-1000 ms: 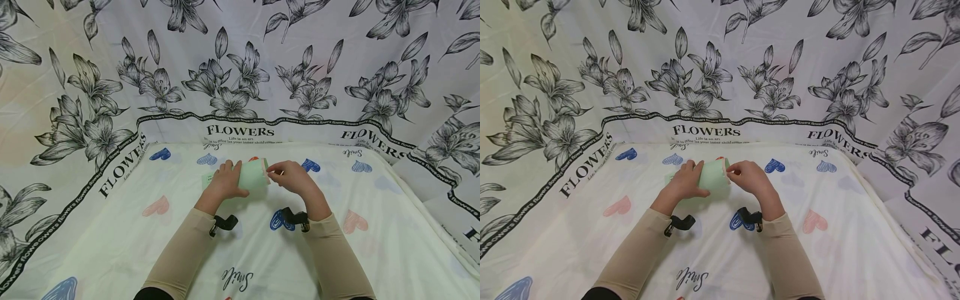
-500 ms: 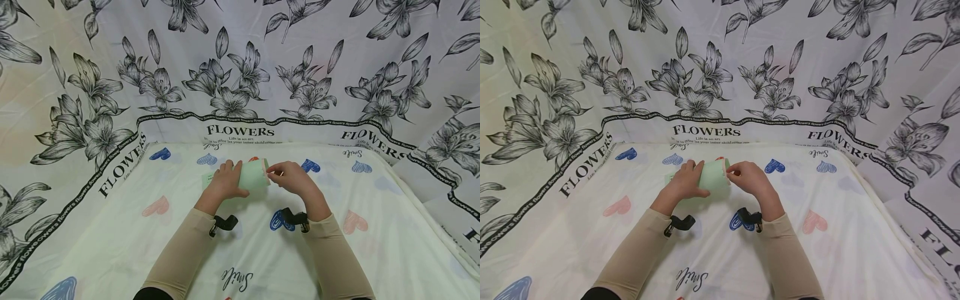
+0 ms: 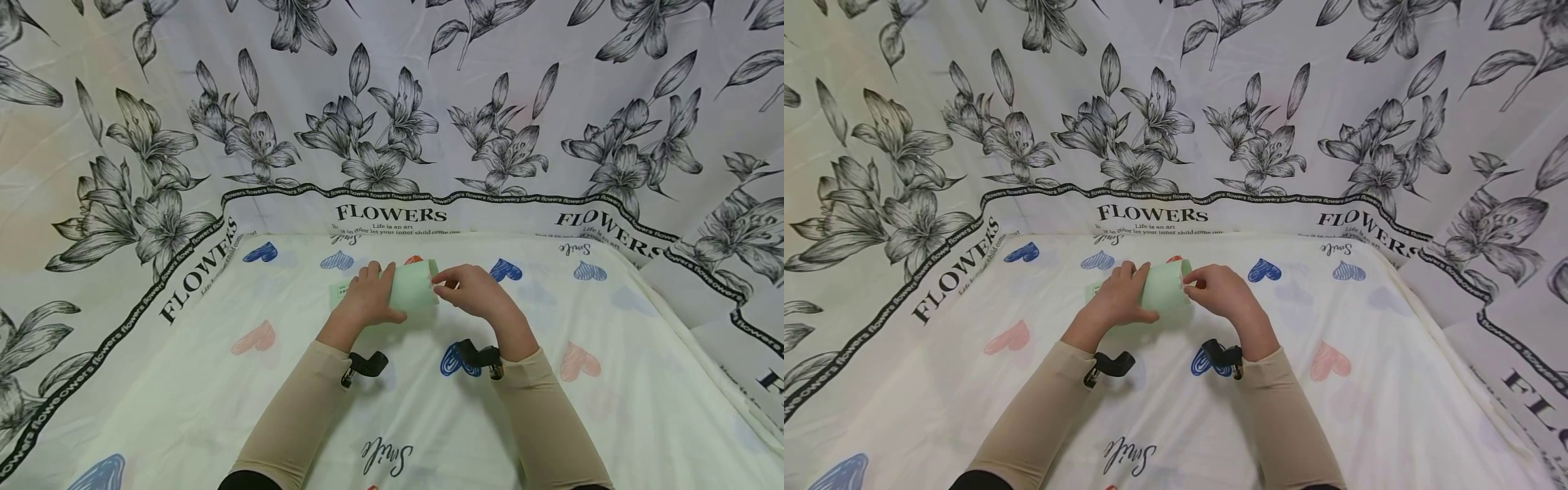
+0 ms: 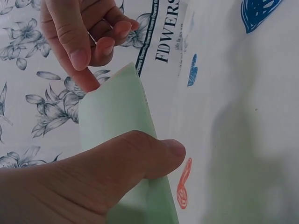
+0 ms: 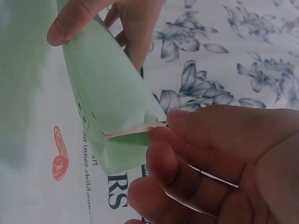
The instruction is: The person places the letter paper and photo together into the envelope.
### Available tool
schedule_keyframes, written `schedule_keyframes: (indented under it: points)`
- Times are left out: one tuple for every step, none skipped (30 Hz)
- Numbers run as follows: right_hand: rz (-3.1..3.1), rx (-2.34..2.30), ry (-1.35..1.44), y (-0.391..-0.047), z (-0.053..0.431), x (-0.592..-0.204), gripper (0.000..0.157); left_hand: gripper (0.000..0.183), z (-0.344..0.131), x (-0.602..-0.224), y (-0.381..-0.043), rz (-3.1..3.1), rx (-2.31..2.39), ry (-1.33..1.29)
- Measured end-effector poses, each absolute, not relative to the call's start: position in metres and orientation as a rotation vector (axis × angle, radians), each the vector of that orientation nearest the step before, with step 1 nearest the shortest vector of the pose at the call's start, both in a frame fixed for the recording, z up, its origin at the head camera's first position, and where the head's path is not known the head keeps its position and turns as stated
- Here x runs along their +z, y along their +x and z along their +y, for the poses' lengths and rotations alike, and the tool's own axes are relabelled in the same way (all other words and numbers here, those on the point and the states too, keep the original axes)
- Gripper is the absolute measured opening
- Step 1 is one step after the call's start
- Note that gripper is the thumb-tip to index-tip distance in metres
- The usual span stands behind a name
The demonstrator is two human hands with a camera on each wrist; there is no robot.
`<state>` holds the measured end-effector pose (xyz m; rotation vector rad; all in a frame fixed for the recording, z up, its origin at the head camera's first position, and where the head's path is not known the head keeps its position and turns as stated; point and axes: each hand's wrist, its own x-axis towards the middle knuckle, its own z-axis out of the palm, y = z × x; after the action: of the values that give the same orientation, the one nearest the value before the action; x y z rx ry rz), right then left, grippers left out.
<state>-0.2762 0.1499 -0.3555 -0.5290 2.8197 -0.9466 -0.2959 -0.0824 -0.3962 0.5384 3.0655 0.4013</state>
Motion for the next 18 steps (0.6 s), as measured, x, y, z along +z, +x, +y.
schedule_keyframes:
  points:
    - [2.818, -0.943, -0.533, -0.2762, 0.1497, -0.3556, 0.033, 0.112, -0.0824, -0.3961, -0.2958, 3.065, 0.4, 0.54]
    - [2.816, -0.942, -0.537, -0.2763, 0.1495, -0.3555, 0.033, 0.112, -0.0823, -0.3962, -0.2959, 3.065, 0.401, 0.542]
    - [2.816, -0.939, -0.541, -0.2763, 0.1494, -0.3555, 0.033, 0.112, -0.0823, -0.3963, -0.2958, 3.065, 0.4, 0.542]
    - [2.815, -0.937, -0.544, -0.2762, 0.1492, -0.3553, 0.033, 0.112, -0.0824, -0.3963, -0.2958, 3.066, 0.395, 0.542]
    - [2.817, -0.934, -0.549, -0.2762, 0.1491, -0.3552, 0.033, 0.112, -0.0826, -0.3965, -0.2958, 3.068, 0.388, 0.542]
    - [2.818, -0.934, -0.552, -0.2762, 0.1491, -0.355, 0.033, 0.112, -0.0828, -0.3968, -0.2959, 3.07, 0.381, 0.541]
    - [2.819, -0.933, -0.555, -0.2761, 0.1492, -0.3548, 0.033, 0.112, -0.0831, -0.3972, -0.2961, 3.072, 0.375, 0.539]
    - [2.82, -0.933, -0.558, -0.2759, 0.1494, -0.3545, 0.033, 0.112, -0.0833, -0.3973, -0.2961, 3.074, 0.371, 0.536]
    - [2.821, -0.933, -0.558, -0.2758, 0.1497, -0.3543, 0.033, 0.111, -0.0836, -0.3973, -0.2959, 3.074, 0.366, 0.533]
    - [2.821, -0.934, -0.555, -0.2757, 0.15, -0.3542, 0.033, 0.111, -0.0838, -0.3972, -0.2958, 3.073, 0.365, 0.529]
    - [2.821, -0.934, -0.553, -0.2755, 0.1503, -0.354, 0.033, 0.111, -0.0839, -0.3969, -0.2956, 3.071, 0.37, 0.526]
    - [2.82, -0.936, -0.549, -0.2753, 0.1506, -0.3538, 0.032, 0.111, -0.0841, -0.3966, -0.2955, 3.068, 0.376, 0.523]
    - [2.818, -0.94, -0.545, -0.2751, 0.1509, -0.3537, 0.032, 0.112, -0.0843, -0.3962, -0.2953, 3.066, 0.383, 0.52]
    - [2.815, -0.945, -0.542, -0.2749, 0.1511, -0.3537, 0.031, 0.112, -0.0844, -0.3958, -0.2951, 3.064, 0.389, 0.519]
    - [2.813, -0.95, -0.539, -0.2747, 0.1514, -0.3537, 0.03, 0.112, -0.0846, -0.3956, -0.2952, 3.062, 0.393, 0.52]
    - [2.81, -0.957, -0.538, -0.2744, 0.1515, -0.3537, 0.03, 0.113, -0.0848, -0.3954, -0.2953, 3.062, 0.395, 0.523]
    - [2.807, -0.966, -0.538, -0.2742, 0.1517, -0.3537, 0.029, 0.113, -0.0849, -0.3954, -0.2955, 3.063, 0.399, 0.527]
    - [2.805, -0.975, -0.538, -0.274, 0.1518, -0.3538, 0.028, 0.113, -0.085, -0.3954, -0.2958, 3.063, 0.4, 0.53]
